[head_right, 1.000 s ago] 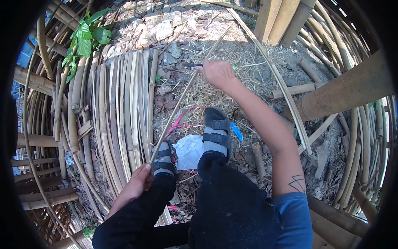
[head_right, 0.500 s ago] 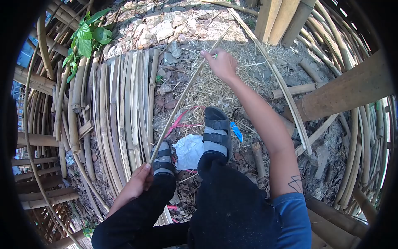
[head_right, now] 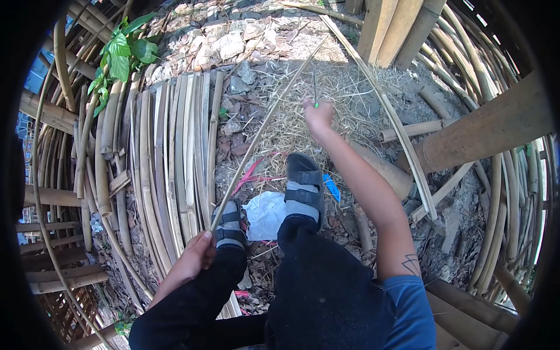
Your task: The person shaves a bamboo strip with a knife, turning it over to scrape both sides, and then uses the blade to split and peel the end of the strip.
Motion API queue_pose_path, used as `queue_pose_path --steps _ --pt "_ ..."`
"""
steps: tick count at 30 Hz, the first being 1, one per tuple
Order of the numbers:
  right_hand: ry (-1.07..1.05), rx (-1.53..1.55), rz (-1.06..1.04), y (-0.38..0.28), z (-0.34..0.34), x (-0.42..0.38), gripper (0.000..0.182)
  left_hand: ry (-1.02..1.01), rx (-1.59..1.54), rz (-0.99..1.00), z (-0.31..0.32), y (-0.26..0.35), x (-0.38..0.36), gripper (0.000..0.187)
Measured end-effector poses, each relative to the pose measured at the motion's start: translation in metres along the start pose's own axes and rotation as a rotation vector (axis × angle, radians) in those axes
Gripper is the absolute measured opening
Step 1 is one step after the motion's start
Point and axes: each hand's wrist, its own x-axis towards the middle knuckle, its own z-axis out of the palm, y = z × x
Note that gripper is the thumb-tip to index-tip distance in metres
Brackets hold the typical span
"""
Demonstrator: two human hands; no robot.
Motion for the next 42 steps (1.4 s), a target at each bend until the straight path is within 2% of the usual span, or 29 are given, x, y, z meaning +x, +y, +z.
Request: queue_pose_path --steps 2,4,5,7,8,11,13,15,18,20,21,23,27,29,30,32,34,35,37,38,40,41,42 --pt "-0.002 -0.078 -0.058 -0.005 -0.001 -0.025 0.031 0.006 0.018 -0.007 0.001 -0.001 0.000 0.032" --pt "-0.176 -0.417 -0.478 -0.027 0.002 -0.041 0.033 0.000 0.056 0.034 0.002 -0.001 0.000 0.034" --pt "-0.172 -0.414 -0.477 -0.048 0.004 -0.046 0.033 0.001 0.061 0.036 0.003 0.000 0.000 0.034" --pt "-0.367 -0.526 -0.481 -0.086 0.011 -0.046 0.032 0.018 0.117 0.036 0.004 -0.001 0.000 0.034" --pt "-0.364 -0.522 -0.478 -0.091 0.015 -0.033 0.032 0.018 0.122 0.036 0.005 -0.001 -0.001 0.034" --pt "-0.268 -0.357 -0.417 -0.096 0.028 0.018 0.031 0.009 0.123 0.037 0.005 0.002 -0.002 0.035" --pt "0.003 -0.386 -0.395 -0.081 0.014 0.040 0.032 0.033 0.097 0.013 0.004 0.002 -0.002 0.035" --pt "-0.020 -0.529 -0.388 -0.054 -0.004 0.046 0.038 0.037 0.103 0.023 0.002 0.002 -0.002 0.035" --pt "-0.064 -0.547 -0.477 -0.021 -0.023 0.017 0.032 0.039 0.089 0.034 0.001 0.000 0.001 0.034" --pt "-0.316 -0.621 -0.506 -0.017 -0.031 -0.005 0.032 0.038 0.082 0.034 0.000 -0.002 0.001 0.034" --pt "-0.316 -0.619 -0.505 -0.019 -0.026 -0.008 0.032 0.040 0.105 0.043 0.000 -0.003 0.001 0.035" --pt "-0.510 -0.400 -0.710 -0.027 -0.008 -0.015 0.034 0.041 0.135 0.052 0.002 -0.002 0.001 0.035" --pt "-0.479 -0.179 -0.550 -0.068 0.022 0.008 0.033 0.042 0.123 0.026 0.002 -0.002 0.000 0.036" --pt "-0.171 -0.295 -0.431 -0.084 0.019 0.020 0.035 0.036 0.118 0.037 0.001 -0.002 0.000 0.036" --pt "-0.171 -0.293 -0.432 -0.080 0.015 0.026 0.035 0.039 0.114 0.038 0.001 -0.001 0.000 0.036" --pt "-0.083 -0.550 -0.403 -0.060 -0.005 0.042 0.037 0.041 0.105 0.036 -0.001 -0.002 -0.001 0.036" --pt "-0.228 -0.754 -0.498 -0.037 -0.026 0.036 0.037 0.052 0.161 0.072 -0.002 -0.005 0.001 0.036" --pt "-0.233 -0.761 -0.501 -0.030 -0.028 0.029 0.037 0.049 0.152 0.070 -0.002 -0.004 0.001 0.036" --pt "-0.573 -0.733 -0.451 -0.027 -0.037 0.011 0.034 0.038 0.131 0.045 0.000 0.000 -0.001 0.037" --pt "-0.573 -0.735 -0.450 -0.024 -0.031 0.006 0.034 0.037 0.129 0.044 0.000 -0.002 0.000 0.037" --pt "-0.673 -0.107 -0.580 -0.026 -0.003 -0.007 0.035 0.038 0.150 0.055 -0.001 -0.003 0.001 0.037" --pt "-0.667 -0.101 -0.580 -0.035 0.007 -0.008 0.035 0.039 0.158 0.056 -0.001 -0.003 0.001 0.037" --pt "-0.631 0.010 -0.404 -0.054 0.016 -0.006 0.036 0.041 0.152 0.053 -0.001 -0.002 -0.001 0.037"
